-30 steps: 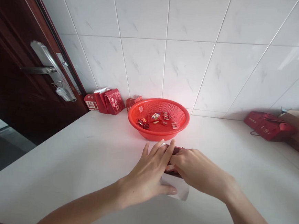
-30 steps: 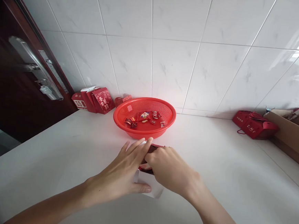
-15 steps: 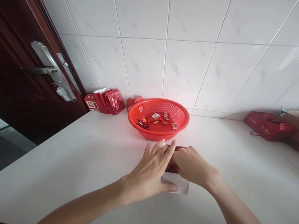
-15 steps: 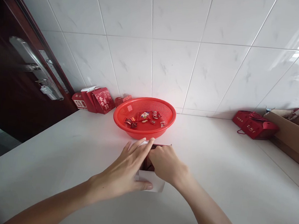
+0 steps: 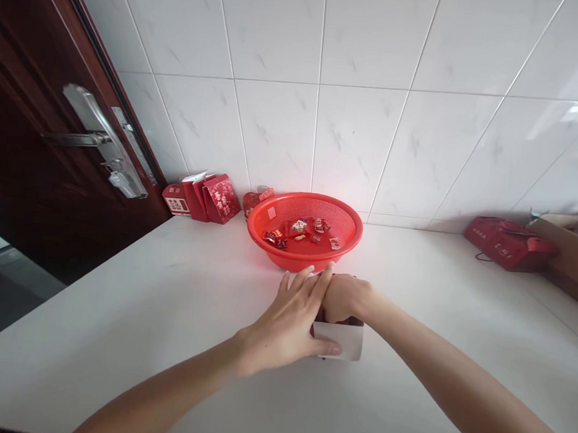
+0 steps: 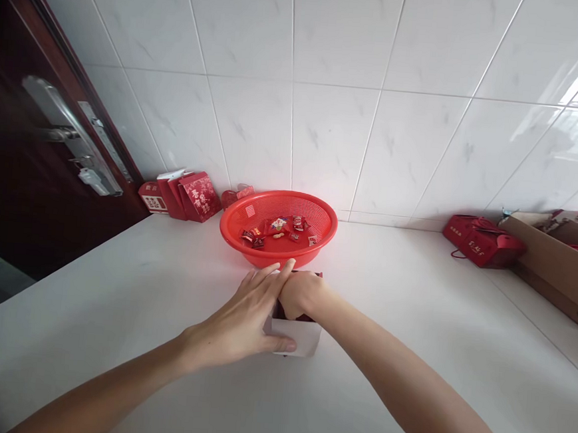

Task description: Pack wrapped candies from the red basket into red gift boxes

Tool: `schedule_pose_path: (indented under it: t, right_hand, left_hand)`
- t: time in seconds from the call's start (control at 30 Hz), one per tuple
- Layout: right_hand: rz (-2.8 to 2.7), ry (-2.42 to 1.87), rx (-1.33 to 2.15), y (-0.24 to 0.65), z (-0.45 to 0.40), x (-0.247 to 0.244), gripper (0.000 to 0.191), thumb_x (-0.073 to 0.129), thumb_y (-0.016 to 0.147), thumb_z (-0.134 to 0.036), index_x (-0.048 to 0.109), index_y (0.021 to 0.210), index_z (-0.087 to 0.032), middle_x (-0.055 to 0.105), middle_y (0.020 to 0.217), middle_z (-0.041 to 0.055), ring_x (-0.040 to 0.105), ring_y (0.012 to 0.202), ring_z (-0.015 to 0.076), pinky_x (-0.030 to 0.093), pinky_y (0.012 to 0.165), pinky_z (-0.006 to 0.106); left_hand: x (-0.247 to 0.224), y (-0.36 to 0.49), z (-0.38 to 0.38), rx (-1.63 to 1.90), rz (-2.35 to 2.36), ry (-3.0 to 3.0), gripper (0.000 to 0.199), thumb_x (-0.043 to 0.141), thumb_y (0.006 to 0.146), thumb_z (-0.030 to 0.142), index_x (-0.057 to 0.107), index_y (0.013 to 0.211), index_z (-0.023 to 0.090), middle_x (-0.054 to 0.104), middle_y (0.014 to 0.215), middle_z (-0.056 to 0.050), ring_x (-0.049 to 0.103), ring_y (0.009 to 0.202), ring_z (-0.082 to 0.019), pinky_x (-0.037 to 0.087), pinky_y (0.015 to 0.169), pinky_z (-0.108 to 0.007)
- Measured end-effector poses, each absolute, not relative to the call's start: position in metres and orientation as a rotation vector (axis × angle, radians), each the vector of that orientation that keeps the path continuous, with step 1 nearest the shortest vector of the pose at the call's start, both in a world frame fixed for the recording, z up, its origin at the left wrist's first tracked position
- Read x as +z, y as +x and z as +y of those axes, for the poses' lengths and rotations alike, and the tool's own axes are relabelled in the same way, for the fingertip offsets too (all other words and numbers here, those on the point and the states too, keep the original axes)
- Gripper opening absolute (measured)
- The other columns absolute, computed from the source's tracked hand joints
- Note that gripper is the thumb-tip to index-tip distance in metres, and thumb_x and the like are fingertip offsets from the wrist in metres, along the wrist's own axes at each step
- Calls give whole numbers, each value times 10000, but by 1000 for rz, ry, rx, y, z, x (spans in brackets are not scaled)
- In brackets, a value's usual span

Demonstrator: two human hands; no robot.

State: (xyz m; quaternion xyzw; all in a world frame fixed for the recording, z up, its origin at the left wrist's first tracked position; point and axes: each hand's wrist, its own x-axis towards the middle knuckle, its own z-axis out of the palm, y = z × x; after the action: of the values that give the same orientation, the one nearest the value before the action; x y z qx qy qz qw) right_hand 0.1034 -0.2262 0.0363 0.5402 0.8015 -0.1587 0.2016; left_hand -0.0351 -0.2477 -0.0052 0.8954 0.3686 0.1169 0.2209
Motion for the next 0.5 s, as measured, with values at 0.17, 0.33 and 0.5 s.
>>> schedule_pose_path:
  t: [0.17, 0.33, 0.5]
  right_hand:
    - [2091, 1439, -579, 106, -215, 29, 96, 646, 680, -102, 704, 656, -175, 686, 665, 47, 664, 621, 203, 537, 584, 296]
    - [2121, 1404, -593, 110, -212, 23, 180, 640, 670, -118, 570, 519, -188, 612, 580, 23, 606, 568, 184, 503, 531, 284]
    - [2226, 1390, -579, 115, -209, 17, 119, 687, 647, -169, 630, 546, -196, 581, 528, -9, 581, 522, 165, 491, 518, 267]
  left_hand:
    - [1, -35, -251, 338, 1017, 2481, 1205, 841, 749, 478, 42, 1639, 331, 410, 1583, -160, 235, 1523, -411, 219, 1182, -683]
    - [-1, -34, -251, 348, 1018, 2498, 1200, 850, 738, 474, 75, 1642, 318, 417, 1573, -169, 265, 1510, -407, 221, 1188, -664]
    - [-4, -34, -248, 381, 993, 2485, 1208, 854, 725, 480, 77, 1639, 338, 441, 1554, -159, 279, 1504, -413, 229, 1180, -680]
